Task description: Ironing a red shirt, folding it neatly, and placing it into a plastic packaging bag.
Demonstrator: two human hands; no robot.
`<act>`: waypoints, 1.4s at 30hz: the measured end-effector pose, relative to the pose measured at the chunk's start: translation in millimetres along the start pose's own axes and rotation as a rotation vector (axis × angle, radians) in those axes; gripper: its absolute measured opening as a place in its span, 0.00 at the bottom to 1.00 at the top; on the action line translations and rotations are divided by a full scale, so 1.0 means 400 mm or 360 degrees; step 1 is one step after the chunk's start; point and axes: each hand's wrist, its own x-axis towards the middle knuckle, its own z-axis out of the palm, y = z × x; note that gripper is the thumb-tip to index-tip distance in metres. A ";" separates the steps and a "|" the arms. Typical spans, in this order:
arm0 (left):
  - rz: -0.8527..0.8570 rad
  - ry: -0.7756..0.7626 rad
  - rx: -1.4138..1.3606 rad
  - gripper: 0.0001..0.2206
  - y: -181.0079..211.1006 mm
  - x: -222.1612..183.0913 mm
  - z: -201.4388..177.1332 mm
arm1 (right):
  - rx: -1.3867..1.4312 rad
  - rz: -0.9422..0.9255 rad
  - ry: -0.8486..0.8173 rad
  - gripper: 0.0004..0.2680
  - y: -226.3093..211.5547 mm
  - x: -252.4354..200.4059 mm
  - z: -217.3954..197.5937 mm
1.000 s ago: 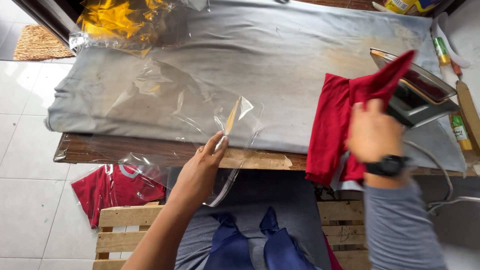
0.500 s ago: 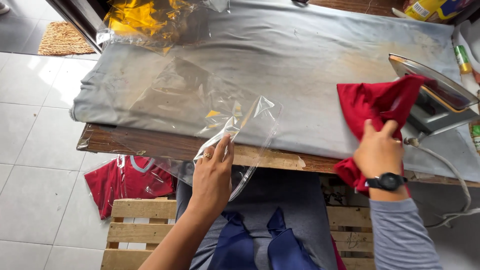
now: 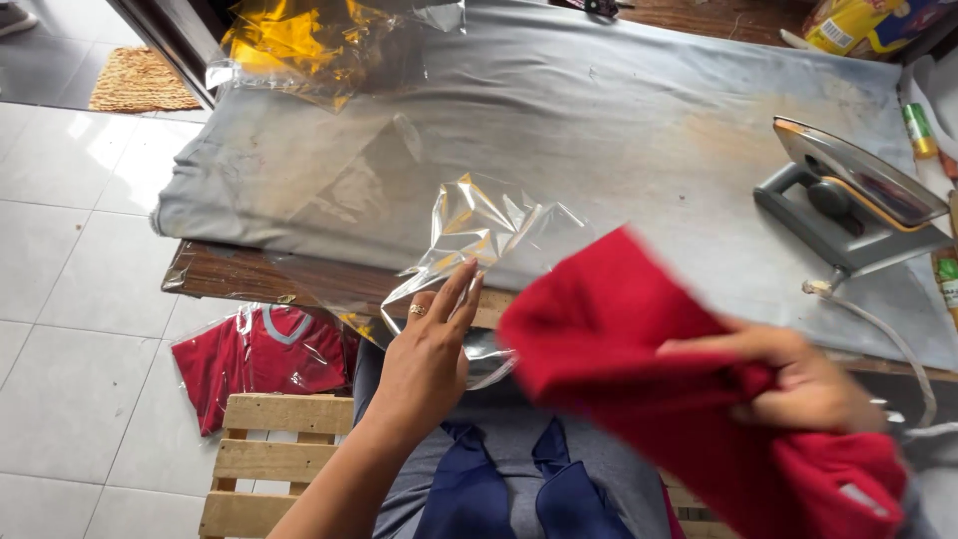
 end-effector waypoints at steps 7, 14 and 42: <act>0.0222 -0.0211 -0.0128 0.42 0.026 -0.027 -0.068 | -0.0152 -0.0202 -0.0707 0.25 0.004 0.081 0.097; 0.0261 -0.0140 -0.0216 0.45 0.090 0.005 -0.068 | -0.0740 -0.0309 -0.0241 0.29 0.076 0.050 0.135; 0.1260 0.0235 0.0364 0.25 0.205 0.030 -0.016 | -0.0769 -0.0643 0.0745 0.16 0.340 -0.191 0.562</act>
